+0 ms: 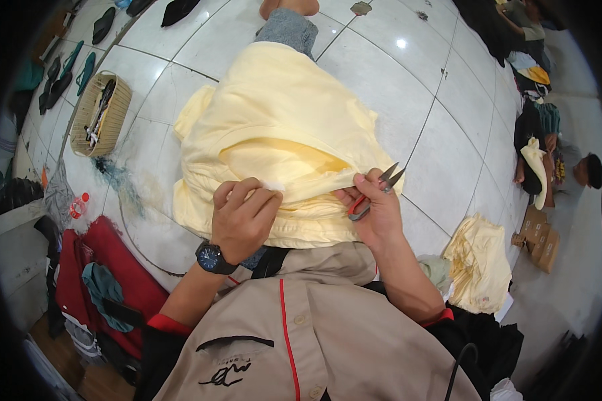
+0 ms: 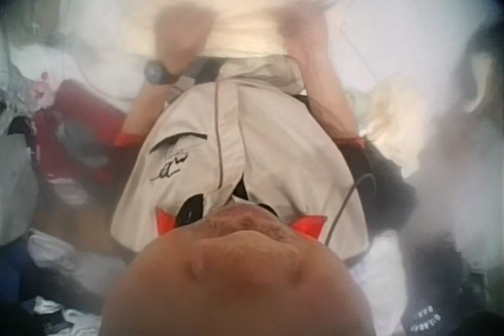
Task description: The person sits on the floor and uses scissors to cut a yellow shirt. They trim the edges and cut out the collar area of the garment.
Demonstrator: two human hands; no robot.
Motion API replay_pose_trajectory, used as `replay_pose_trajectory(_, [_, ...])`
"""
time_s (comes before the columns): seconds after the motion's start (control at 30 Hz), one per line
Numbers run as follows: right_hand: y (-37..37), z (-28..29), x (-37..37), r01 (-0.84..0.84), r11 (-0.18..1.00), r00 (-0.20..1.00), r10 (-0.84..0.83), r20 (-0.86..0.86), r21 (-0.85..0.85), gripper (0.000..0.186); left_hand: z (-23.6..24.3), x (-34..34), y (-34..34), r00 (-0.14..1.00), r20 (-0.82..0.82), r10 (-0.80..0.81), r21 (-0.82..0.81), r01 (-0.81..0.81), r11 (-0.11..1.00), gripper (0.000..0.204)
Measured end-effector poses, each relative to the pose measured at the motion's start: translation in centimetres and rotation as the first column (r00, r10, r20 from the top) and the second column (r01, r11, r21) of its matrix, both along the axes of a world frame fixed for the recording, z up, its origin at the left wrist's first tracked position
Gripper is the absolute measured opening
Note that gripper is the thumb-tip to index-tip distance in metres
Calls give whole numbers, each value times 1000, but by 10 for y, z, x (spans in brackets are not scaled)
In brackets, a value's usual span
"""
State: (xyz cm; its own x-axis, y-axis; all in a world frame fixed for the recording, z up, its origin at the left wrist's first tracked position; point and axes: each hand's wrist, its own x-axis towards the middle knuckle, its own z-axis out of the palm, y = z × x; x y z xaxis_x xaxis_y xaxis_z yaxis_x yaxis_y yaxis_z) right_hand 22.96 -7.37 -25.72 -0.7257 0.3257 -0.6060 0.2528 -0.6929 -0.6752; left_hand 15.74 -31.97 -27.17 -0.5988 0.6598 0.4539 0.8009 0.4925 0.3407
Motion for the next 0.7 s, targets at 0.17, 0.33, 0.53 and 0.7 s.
replay_pose_trajectory(0.17, [-2, -10, 0, 31, 997, 999, -34, -42, -66, 35, 27, -2, 21, 993, 76, 93, 88, -99, 991, 18])
replay_pose_trajectory(0.33, [-3, -10, -1, 62, 988, 994, -73, -78, -138, 32, 23, -5, 59, 890, 456, 5, 200, -108, 974, 17])
replay_pose_trajectory(0.53, [2, -25, 5, 33, 976, 988, -63, -138, -213, 30, 15, -12, 47, 703, 711, -18, 129, -106, 986, 12])
replay_pose_trajectory(0.7, [3, -28, 2, 13, 974, 991, -42, -123, -228, 29, 10, -7, 35, 389, 921, -7, 131, -293, 947, 15])
